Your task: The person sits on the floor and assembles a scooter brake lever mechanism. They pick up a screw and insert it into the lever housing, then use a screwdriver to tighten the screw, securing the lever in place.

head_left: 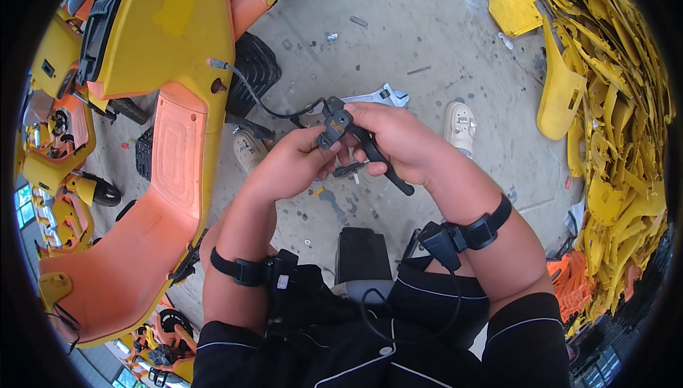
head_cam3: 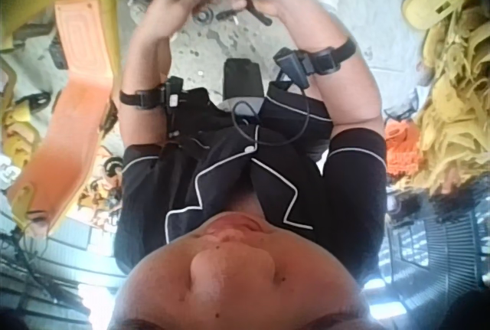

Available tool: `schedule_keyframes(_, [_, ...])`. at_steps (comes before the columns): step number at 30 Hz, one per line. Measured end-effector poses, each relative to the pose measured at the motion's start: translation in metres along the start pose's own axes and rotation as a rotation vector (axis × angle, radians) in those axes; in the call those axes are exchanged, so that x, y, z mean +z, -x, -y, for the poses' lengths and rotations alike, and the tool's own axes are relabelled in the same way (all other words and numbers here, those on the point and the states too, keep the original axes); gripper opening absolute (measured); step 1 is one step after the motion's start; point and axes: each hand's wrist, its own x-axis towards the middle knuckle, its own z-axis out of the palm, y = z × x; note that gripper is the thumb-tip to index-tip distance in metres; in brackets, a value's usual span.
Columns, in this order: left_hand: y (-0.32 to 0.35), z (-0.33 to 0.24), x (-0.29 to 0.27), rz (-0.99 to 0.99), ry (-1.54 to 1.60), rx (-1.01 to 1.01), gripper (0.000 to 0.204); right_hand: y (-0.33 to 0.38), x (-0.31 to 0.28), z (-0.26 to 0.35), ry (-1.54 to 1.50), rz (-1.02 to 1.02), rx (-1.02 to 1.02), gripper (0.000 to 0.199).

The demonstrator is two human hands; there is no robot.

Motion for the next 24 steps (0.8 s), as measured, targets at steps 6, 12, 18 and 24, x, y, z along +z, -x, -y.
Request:
schedule_keyframes(6, [-0.005,0.012,0.021,-0.272,-0.259,0.165,0.014,0.007,0.001,0.002,0.042,-0.057,-0.021,0.031])
schedule_keyframes(12, [-0.014,0.025,0.04,-0.615,-0.53,0.309,0.009,0.002,0.01,-0.006,-0.132,-0.128,-0.064,0.028])
schedule_keyframes(18, [-0.023,0.026,0.044,-0.891,-0.803,0.605,0.013,-0.005,0.014,-0.015,-0.469,-0.092,-0.001,0.023])
schedule_keyframes(24, [-0.019,0.015,0.037,-0.647,-0.656,0.58,0.011,-0.005,0.018,-0.006,-0.288,-0.24,-0.113,0.022])
